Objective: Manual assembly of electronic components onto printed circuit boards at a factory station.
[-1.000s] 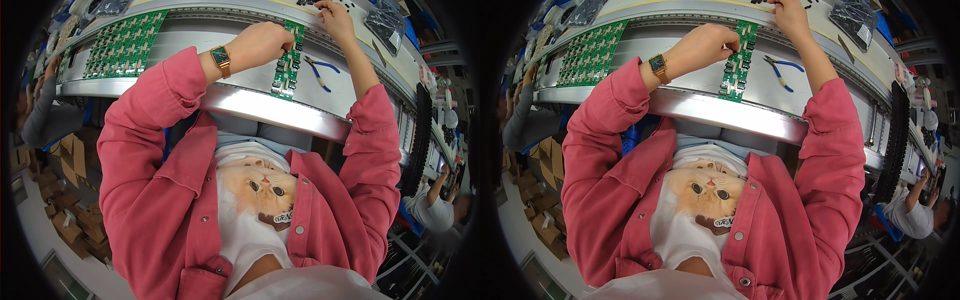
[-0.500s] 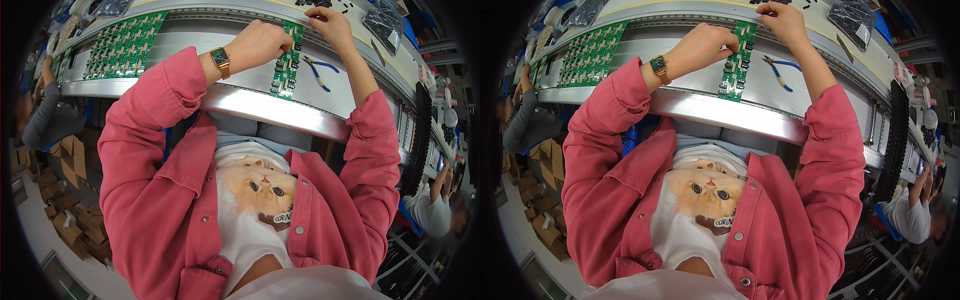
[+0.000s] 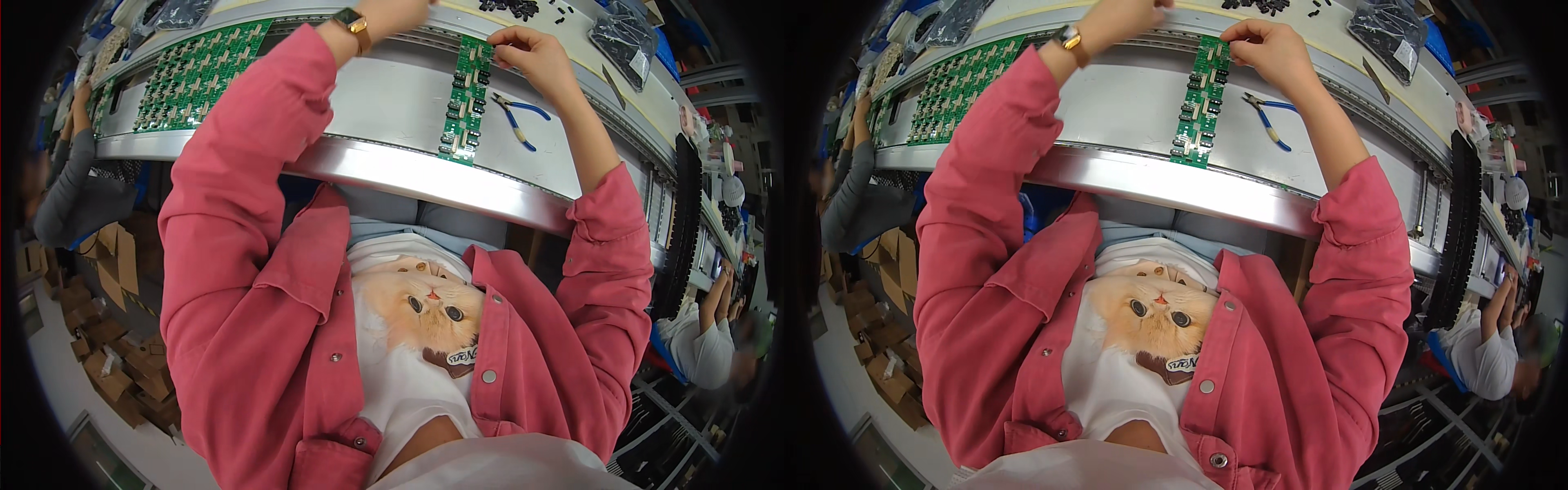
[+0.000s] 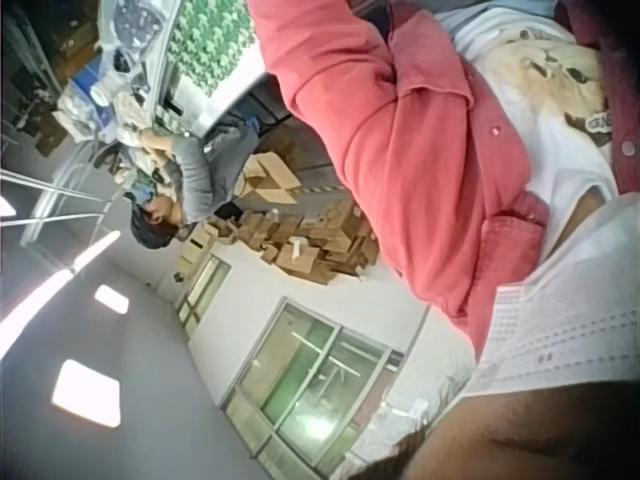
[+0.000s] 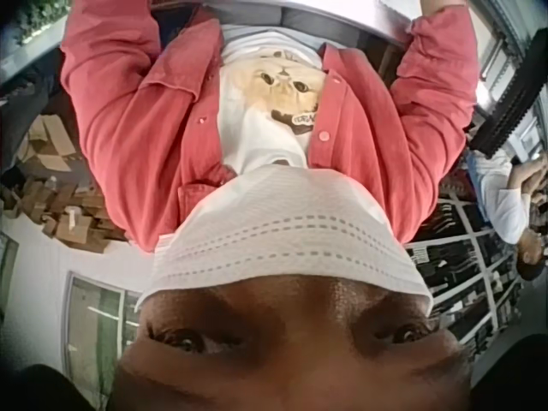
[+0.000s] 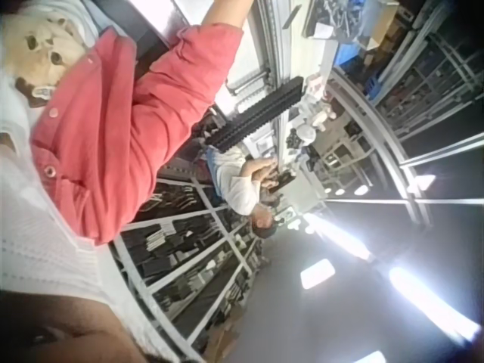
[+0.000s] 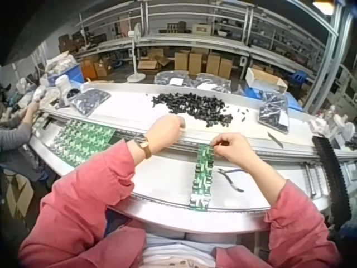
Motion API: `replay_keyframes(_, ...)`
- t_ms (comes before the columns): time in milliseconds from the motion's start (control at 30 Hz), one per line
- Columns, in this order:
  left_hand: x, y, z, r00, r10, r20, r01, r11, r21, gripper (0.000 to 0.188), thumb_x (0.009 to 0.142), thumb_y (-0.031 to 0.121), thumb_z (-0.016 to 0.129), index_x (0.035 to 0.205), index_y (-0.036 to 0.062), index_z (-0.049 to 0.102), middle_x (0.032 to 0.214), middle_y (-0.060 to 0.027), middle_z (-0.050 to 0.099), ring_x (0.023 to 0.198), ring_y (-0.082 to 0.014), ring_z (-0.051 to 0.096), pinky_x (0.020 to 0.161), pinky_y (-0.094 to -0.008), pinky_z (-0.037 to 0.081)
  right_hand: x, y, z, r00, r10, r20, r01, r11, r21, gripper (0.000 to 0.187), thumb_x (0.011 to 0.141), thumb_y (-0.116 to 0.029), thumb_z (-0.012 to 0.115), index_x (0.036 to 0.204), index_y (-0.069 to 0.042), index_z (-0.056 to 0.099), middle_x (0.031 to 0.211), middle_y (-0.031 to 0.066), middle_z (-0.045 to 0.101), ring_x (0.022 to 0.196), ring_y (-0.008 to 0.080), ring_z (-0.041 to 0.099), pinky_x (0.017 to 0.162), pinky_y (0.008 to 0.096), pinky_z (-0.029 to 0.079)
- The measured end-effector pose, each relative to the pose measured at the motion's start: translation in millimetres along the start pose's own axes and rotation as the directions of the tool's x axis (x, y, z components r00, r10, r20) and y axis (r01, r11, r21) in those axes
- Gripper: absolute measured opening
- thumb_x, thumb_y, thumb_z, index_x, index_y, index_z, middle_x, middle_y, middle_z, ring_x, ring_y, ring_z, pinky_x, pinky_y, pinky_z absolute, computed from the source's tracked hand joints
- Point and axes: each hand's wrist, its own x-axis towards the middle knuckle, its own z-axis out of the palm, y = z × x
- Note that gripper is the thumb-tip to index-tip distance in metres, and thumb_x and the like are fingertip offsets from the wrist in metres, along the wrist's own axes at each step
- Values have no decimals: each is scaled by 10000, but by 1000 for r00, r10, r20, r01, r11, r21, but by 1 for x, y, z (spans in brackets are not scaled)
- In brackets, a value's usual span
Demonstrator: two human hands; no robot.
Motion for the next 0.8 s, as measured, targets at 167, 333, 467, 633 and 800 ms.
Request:
replay_keyframes(167,28,-54,2,929,-151,-339,181,982,59,213,772,128,500,798,10,674,807,-192,650,730,-391,603,695,-421,486,-5,3,5,999,35,33,-39,993,107,211,742,-48,612,930,-64,707,795,36,675,642,85,599,617,201,479)
replay_keyframes(333,44,-63,9,897,-171,-408,281,933,227,219,783,137,480,764,19,664,796,-193,645,726,-386,605,679,-433,480,-2,10,5,997,-81,12,82,993,-89,195,740,-43,621,915,-70,702,779,23,670,636,93,568,613,209,464)
replay_keyframes(467,52,-56,16,885,-167,-434,320,895,309,190,773,140,499,728,31,648,782,-202,636,707,-393,596,659,-442,470,-1,21,1,991,-137,-5,132,959,-250,162,747,-46,623,889,-76,695,769,15,667,633,110,554,609,227,455)
replay_keyframes(633,49,-59,17,912,-141,-386,233,951,202,184,773,147,501,700,38,631,742,-201,626,669,-394,589,628,-443,461,1,18,1,980,-197,31,196,925,-326,137,754,-41,616,863,-79,688,772,18,670,618,124,559,607,238,461)
replay_keyframes(800,48,-52,12,924,-171,-342,247,949,194,186,776,150,500,705,44,635,708,-191,621,637,-391,585,603,-437,456,9,16,5,974,-225,-25,200,908,-368,152,757,-32,601,865,-81,697,774,21,673,609,127,562,607,240,465)
